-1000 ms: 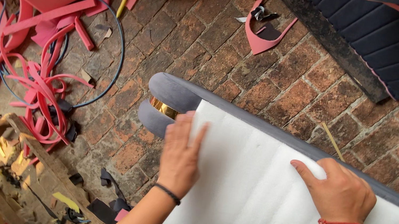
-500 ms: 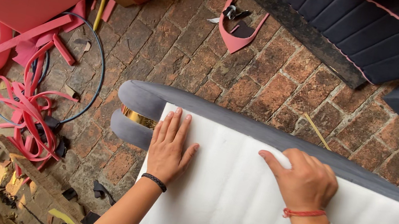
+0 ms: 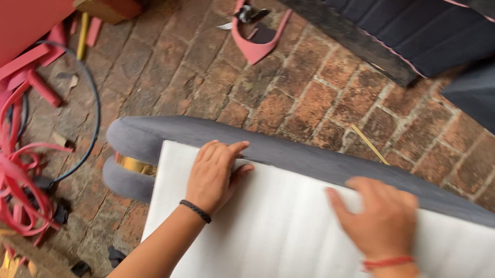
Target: The person sprays adhesive onto a padded furniture frame on the floor using a spray gun, then lays a sheet of white foam padding over the glued surface and presses it down. They use a hand saw to trim the foam along the frame edge and continue spraying and fitting foam pieces.
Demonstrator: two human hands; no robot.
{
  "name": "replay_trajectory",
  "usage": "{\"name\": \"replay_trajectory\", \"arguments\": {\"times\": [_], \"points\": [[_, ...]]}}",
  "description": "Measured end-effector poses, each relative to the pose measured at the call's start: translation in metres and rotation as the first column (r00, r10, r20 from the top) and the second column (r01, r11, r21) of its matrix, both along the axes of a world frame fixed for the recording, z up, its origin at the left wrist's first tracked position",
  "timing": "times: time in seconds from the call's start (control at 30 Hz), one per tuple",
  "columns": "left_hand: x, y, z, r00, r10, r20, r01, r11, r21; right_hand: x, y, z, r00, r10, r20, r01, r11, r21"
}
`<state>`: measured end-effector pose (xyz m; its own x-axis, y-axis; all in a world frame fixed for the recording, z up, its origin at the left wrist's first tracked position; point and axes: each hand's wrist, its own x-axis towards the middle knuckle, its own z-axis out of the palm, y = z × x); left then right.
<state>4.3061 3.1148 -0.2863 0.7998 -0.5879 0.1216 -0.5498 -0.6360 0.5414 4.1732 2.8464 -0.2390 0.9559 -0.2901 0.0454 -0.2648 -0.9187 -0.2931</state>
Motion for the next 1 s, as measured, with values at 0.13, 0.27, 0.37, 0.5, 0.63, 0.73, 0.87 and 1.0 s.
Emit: {"name": "replay_trajectory", "arguments": {"times": [0.13, 0.27, 0.37, 0.5, 0.63, 0.73, 0.87, 1.0], "points": [[-0.004, -0.004, 0.003, 1.0, 0.01, -0.021, -0.009, 0.999, 0.048, -0.07, -0.103, 0.027, 0.98, -0.149, -0.133, 0.105, 0.952, -0.289], [-0.008, -0.012, 0.003, 0.999, 0.027, 0.024, -0.029, 0.995, 0.1, -0.126, -0.172, -0.003, 0.963, -0.221, -0.152, 0.14, 0.898, -0.417], [-0.027, -0.039, 0.003, 0.998, 0.031, 0.051, -0.035, 0.996, 0.087, -0.142, -0.183, -0.02, 0.969, -0.216, -0.119, 0.172, 0.936, -0.306], [-0.068, -0.125, -0.003, 0.989, -0.15, 0.003, 0.15, 0.987, -0.064, -0.142, -0.175, -0.019, 0.964, -0.253, -0.075, 0.23, 0.944, -0.237], [-0.113, -0.201, -0.004, 0.969, -0.24, -0.059, 0.239, 0.97, -0.034, -0.144, -0.177, -0.015, 0.97, -0.241, -0.031, 0.229, 0.949, -0.215], [-0.127, -0.224, -0.004, 0.979, -0.193, -0.058, 0.194, 0.981, 0.003, -0.154, -0.192, -0.018, 0.973, -0.226, -0.051, 0.219, 0.968, -0.121], [-0.132, -0.224, -0.002, 0.981, -0.194, 0.022, 0.193, 0.98, 0.051, -0.182, -0.227, -0.008, 0.966, -0.234, -0.107, 0.212, 0.959, -0.186], [-0.136, -0.23, -0.001, 0.977, -0.174, 0.12, 0.166, 0.983, 0.072, -0.206, -0.262, -0.003, 0.949, -0.278, -0.146, 0.25, 0.95, -0.185]]}}
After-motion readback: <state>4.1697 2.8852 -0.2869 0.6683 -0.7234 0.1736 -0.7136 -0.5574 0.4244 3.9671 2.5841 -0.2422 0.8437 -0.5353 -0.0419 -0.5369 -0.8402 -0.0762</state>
